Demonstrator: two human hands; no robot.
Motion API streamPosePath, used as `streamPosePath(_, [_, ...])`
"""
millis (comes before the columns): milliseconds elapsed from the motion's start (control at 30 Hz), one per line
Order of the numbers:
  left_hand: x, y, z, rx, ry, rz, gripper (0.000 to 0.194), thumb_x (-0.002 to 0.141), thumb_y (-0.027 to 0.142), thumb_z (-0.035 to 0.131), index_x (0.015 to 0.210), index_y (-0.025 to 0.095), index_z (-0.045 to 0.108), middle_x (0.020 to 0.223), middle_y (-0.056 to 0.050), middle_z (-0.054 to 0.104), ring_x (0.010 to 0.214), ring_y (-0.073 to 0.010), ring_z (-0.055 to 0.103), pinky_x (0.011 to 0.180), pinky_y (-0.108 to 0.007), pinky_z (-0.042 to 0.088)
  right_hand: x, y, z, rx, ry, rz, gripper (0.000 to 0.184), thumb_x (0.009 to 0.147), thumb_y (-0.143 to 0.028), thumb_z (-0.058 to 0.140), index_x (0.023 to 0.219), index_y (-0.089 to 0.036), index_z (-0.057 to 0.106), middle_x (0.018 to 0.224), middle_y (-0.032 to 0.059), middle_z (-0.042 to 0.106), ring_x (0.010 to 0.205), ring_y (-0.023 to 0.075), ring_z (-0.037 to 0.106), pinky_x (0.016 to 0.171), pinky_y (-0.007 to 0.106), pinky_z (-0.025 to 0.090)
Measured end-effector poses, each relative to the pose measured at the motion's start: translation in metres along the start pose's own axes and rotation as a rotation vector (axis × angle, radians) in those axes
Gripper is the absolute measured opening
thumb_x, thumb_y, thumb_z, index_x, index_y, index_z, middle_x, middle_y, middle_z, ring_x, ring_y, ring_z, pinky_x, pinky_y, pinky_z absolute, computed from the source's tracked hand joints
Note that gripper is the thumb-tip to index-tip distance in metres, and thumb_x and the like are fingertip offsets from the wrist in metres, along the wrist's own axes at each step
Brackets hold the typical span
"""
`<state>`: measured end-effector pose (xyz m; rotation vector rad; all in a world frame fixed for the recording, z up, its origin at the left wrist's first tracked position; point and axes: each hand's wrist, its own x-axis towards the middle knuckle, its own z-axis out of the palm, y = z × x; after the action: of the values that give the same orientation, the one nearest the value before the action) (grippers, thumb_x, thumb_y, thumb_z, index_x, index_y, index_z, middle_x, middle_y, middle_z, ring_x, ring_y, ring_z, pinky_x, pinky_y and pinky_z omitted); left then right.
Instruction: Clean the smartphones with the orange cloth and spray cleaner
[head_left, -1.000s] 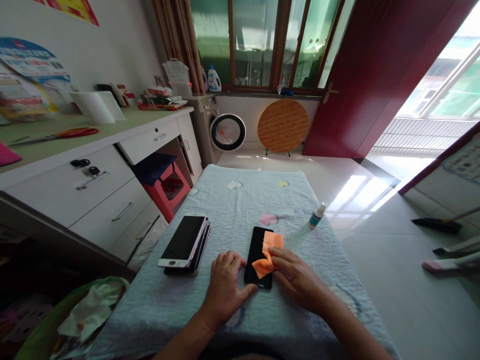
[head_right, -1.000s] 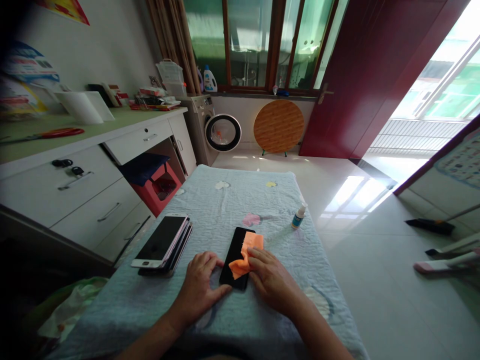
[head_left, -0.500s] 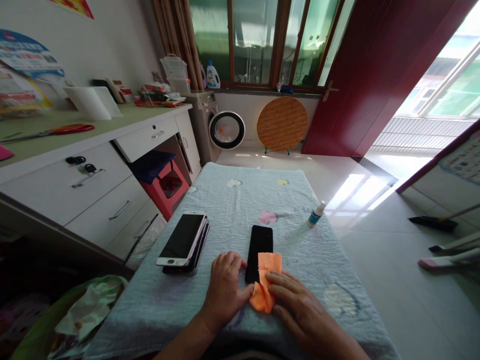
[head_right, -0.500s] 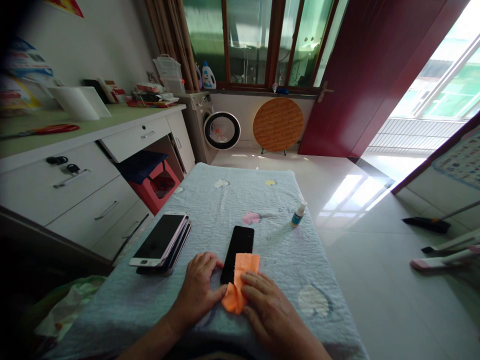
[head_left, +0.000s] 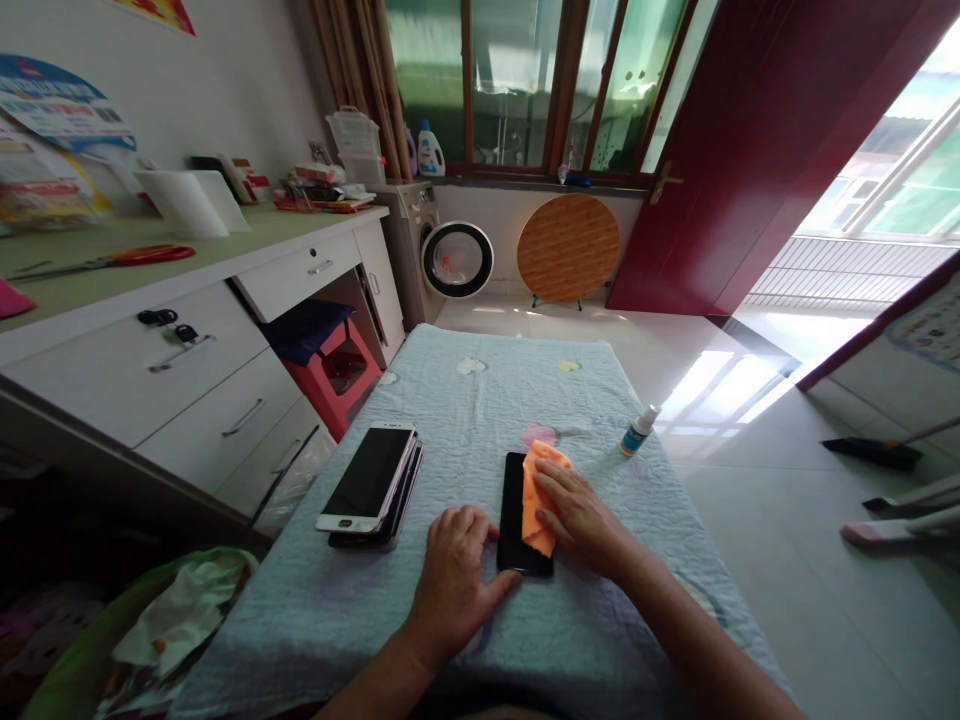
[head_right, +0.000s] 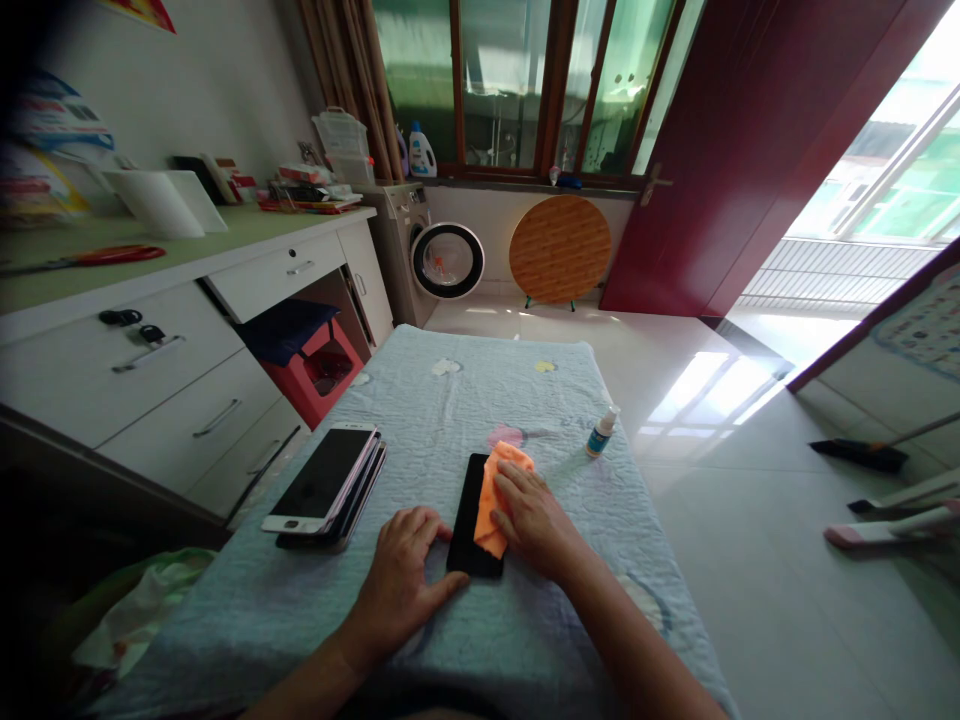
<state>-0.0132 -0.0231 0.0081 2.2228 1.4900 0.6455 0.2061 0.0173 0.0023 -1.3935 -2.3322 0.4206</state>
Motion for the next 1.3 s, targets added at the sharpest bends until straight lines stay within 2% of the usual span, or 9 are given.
streamPosePath(200, [0.000,0.000,-0.001,-0.009,-0.002,0.002,0.031,0.070,0.038,0.077,0.090,0.021,0.058,0.095,-0.004,0.058,0.095,-0.0266,0.050,0.086,-0.040,0.038,0.035,0.019,-0.001,0.036,0.137,0.065,0.014,0.087,-0.018,0.046,0.080,-0.019,0.057,0.095,0.0089,0.066,0.094,0.0225,0.060,0.088,0.038,0.047])
streamPosePath(333, [0.000,-0.001,-0.002,-0.021,-0.010,-0.001,0.033,0.070,0.040,0.077,0.090,0.021,0.059,0.096,-0.005,0.058,0.096,-0.0270,0.050,0.087,-0.041,0.038,0.040,0.027,-0.018,0.101,0.280,0.213,0.011,0.089,-0.025,0.045,0.086,-0.020,0.054,0.079,0.0040,0.063,0.074,0.0195,0.058,0.073,0.033,0.047])
streamPosePath(467, [0.000,-0.001,-0.002,-0.025,-0.014,-0.003,0.033,0.070,0.040,0.076,0.091,0.021,0.059,0.096,-0.005,0.058,0.096,-0.0270,0.050,0.087,-0.041,0.038,0.033,0.023,-0.035,0.473,0.450,0.301,0.014,0.089,-0.035,0.051,0.088,-0.021,0.052,0.077,0.0011,0.060,0.070,0.0169,0.058,0.064,0.028,0.047])
streamPosePath(600, [-0.001,-0.002,-0.001,-0.019,-0.003,0.005,0.034,0.071,0.043,0.075,0.091,0.021,0.058,0.096,-0.005,0.057,0.095,-0.0271,0.050,0.086,-0.041,0.038,0.023,0.008,-0.032,0.793,0.343,0.298,0.020,0.088,-0.040,0.055,0.093,-0.021,0.052,0.082,0.0014,0.062,0.072,0.0164,0.060,0.062,0.027,0.049])
streamPosePath(700, [-0.001,-0.002,0.000,-0.021,-0.005,0.022,0.034,0.073,0.046,0.073,0.091,0.021,0.058,0.095,-0.005,0.057,0.095,-0.0271,0.051,0.085,-0.041,0.038,0.017,0.000,-0.017,0.636,0.264,0.300,0.015,0.086,-0.035,0.056,0.088,-0.021,0.057,0.081,0.0017,0.060,0.073,0.0172,0.059,0.065,0.029,0.050])
streamPosePath(833, [-0.001,-0.001,-0.001,-0.016,-0.002,0.018,0.033,0.073,0.046,0.073,0.090,0.021,0.058,0.095,-0.005,0.057,0.095,-0.0269,0.051,0.085,-0.040,0.038,0.014,-0.002,0.005,0.222,0.304,0.205,0.011,0.085,-0.020,0.053,0.092,-0.022,0.061,0.093,0.0047,0.057,0.088,0.0199,0.057,0.081,0.034,0.048])
streamPosePath(967, [0.000,-0.001,-0.001,-0.010,0.001,0.015,0.032,0.073,0.046,0.073,0.089,0.021,0.058,0.094,-0.005,0.058,0.095,-0.0269,0.051,0.085,-0.040,0.039,0.015,-0.003,0.013,0.022,0.323,0.167,0.014,0.092,-0.019,0.048,0.099,-0.023,0.059,0.094,0.0054,0.055,0.090,0.0204,0.053,0.079,0.033,0.047])
streamPosePath(1100, [0.000,-0.001,-0.001,-0.013,0.001,0.025,0.033,0.074,0.047,0.072,0.089,0.021,0.059,0.094,-0.005,0.058,0.094,-0.0267,0.050,0.085,-0.040,0.038,0.011,-0.011,0.007,-0.032,0.215,0.061,0.020,0.093,-0.015,0.044,0.086,-0.022,0.061,0.093,0.0060,0.055,0.087,0.0198,0.052,0.078,0.032,0.048])
streamPosePath(1300, [-0.001,-0.004,0.003,-0.026,0.004,0.029,0.036,0.074,0.048,0.073,0.091,0.020,0.058,0.095,-0.005,0.057,0.095,-0.0269,0.049,0.085,-0.041,0.037,-0.007,-0.019,-0.002,0.052,0.169,0.006,0.033,0.084,-0.011,0.057,0.115,-0.021,0.060,0.112,0.0095,0.054,0.101,0.0239,0.052,0.091,0.039,0.047])
